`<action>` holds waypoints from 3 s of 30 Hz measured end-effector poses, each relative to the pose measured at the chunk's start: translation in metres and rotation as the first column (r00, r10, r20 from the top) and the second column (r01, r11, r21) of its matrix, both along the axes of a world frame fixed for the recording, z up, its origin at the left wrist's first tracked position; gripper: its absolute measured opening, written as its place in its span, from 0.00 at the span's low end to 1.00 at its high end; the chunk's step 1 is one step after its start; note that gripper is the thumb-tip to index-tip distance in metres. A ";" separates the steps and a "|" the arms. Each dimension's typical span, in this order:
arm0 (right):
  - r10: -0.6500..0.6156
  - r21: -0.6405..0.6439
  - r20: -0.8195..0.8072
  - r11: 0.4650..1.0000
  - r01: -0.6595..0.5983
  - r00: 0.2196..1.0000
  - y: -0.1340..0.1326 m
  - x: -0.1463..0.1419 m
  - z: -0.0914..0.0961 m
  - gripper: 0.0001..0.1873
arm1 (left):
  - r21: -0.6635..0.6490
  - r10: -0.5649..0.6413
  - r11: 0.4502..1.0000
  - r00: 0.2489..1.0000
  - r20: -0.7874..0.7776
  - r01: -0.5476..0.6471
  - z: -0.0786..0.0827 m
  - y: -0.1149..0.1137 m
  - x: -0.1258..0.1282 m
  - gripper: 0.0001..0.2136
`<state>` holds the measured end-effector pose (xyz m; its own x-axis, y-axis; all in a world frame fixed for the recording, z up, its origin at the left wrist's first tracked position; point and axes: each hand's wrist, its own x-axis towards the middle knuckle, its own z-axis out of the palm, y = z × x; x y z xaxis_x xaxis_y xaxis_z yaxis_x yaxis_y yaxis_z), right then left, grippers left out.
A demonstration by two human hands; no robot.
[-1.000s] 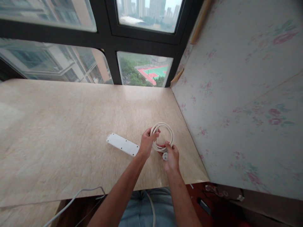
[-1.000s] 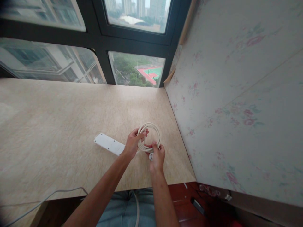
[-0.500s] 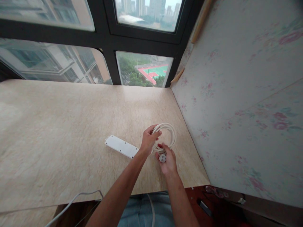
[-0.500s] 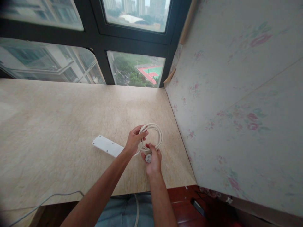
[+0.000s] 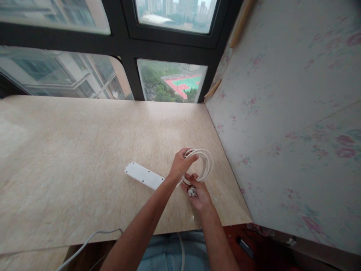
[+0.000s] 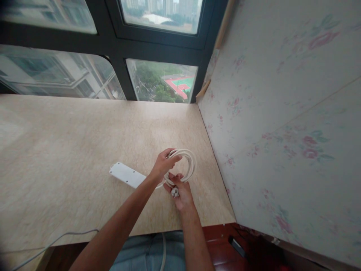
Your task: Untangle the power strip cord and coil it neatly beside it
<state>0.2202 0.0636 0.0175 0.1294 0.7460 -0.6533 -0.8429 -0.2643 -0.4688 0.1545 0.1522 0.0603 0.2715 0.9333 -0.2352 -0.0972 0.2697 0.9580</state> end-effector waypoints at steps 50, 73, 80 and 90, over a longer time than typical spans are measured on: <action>-0.480 -0.131 -0.132 0.876 0.464 0.867 0.063 0.048 0.040 0.04 | -0.154 -0.515 0.853 0.851 -0.099 0.498 0.004 -0.007 -0.072 0.21; -0.400 -0.215 -0.015 0.896 0.388 0.916 0.059 0.046 0.009 0.05 | 0.205 -0.072 0.883 0.553 -0.830 0.422 -0.044 0.016 -0.061 0.33; -0.398 -0.196 -0.071 0.904 0.379 0.914 0.049 0.042 0.016 0.07 | 0.279 0.081 0.835 0.395 -0.915 0.474 -0.045 0.010 -0.056 0.24; -0.154 -0.237 -0.122 0.964 0.122 0.981 0.041 0.025 0.020 0.24 | 0.367 0.168 0.789 0.401 -0.901 0.492 -0.049 0.014 -0.055 0.19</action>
<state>0.2456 0.1051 0.0377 0.1174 0.5572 -0.8220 -0.9308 -0.2267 -0.2866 0.0991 0.1663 0.0109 0.3867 0.9212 0.0427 0.8340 -0.3691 0.4101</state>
